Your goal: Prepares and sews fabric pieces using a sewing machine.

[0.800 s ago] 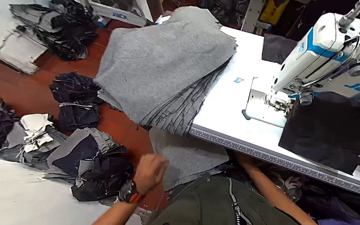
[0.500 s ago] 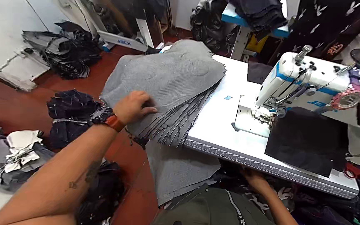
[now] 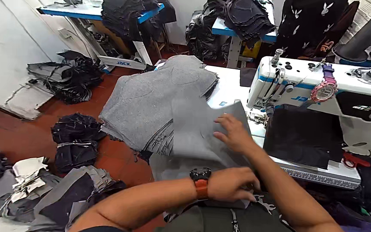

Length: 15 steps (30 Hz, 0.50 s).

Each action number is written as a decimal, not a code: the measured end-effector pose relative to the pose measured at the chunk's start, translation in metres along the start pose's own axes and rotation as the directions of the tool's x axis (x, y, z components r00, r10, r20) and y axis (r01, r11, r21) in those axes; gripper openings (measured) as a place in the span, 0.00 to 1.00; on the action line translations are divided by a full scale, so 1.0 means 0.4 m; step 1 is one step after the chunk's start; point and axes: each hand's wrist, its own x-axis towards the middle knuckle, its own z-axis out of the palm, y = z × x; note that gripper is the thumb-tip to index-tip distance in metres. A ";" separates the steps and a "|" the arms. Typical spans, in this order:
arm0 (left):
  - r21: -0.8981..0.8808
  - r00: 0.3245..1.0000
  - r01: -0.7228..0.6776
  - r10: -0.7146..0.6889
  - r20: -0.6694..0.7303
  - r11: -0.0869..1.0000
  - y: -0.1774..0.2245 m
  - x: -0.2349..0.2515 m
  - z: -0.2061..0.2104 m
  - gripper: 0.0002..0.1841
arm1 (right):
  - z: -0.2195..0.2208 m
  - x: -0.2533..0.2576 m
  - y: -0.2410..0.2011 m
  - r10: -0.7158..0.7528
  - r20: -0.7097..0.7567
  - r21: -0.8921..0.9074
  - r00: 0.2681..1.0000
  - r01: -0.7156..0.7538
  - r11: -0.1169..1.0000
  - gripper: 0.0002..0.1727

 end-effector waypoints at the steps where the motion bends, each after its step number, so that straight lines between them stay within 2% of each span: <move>1: 0.037 0.997 -0.075 0.077 -0.031 0.996 0.002 0.022 -0.002 0.13 | 0.061 -0.001 0.029 0.041 0.042 -0.120 0.998 -0.035 0.992 0.35; 2: 0.169 0.985 -0.088 0.111 -0.129 0.982 -0.017 0.033 -0.027 0.11 | 0.108 -0.026 0.044 0.084 0.072 -0.225 0.994 -0.066 0.972 0.40; 3: 0.323 0.974 -0.004 0.077 -0.214 0.947 -0.056 0.038 -0.073 0.11 | 0.135 -0.068 0.037 0.109 0.058 -0.247 0.992 -0.092 0.965 0.41; 4: 0.427 0.962 0.140 -0.020 -0.273 0.893 -0.115 0.040 -0.128 0.14 | 0.143 -0.119 0.009 0.131 0.035 -0.220 0.991 -0.120 0.968 0.41; 6: 0.468 0.882 0.414 -0.216 -0.419 0.781 -0.267 0.029 -0.199 0.23 | 0.129 -0.210 -0.061 0.149 0.066 -0.286 0.987 -0.124 0.950 0.42; 7: 0.444 0.835 0.507 -0.292 -0.467 0.739 -0.326 0.016 -0.206 0.28 | 0.106 -0.242 -0.080 0.173 0.101 -0.287 0.980 -0.137 0.948 0.41; 8: 0.431 0.803 0.550 -0.310 -0.509 0.716 -0.359 0.010 -0.207 0.30 | 0.073 -0.258 -0.078 0.188 0.098 -0.271 0.977 -0.155 0.950 0.38; 10: 0.428 0.775 0.563 -0.271 -0.571 0.707 -0.369 0.022 -0.198 0.30 | -0.013 -0.279 -0.031 0.251 -0.027 -0.254 0.968 -0.250 0.934 0.30; 13: 0.371 0.680 0.666 -0.323 -0.658 0.647 -0.336 0.055 -0.175 0.39 | -0.145 -0.332 0.095 0.393 -0.184 -0.347 0.901 -0.434 0.832 0.29; 15: 0.371 0.653 0.716 -0.381 -0.654 0.591 -0.319 0.072 -0.181 0.41 | -0.158 -0.377 0.180 0.379 -0.243 -0.340 0.893 -0.444 0.829 0.21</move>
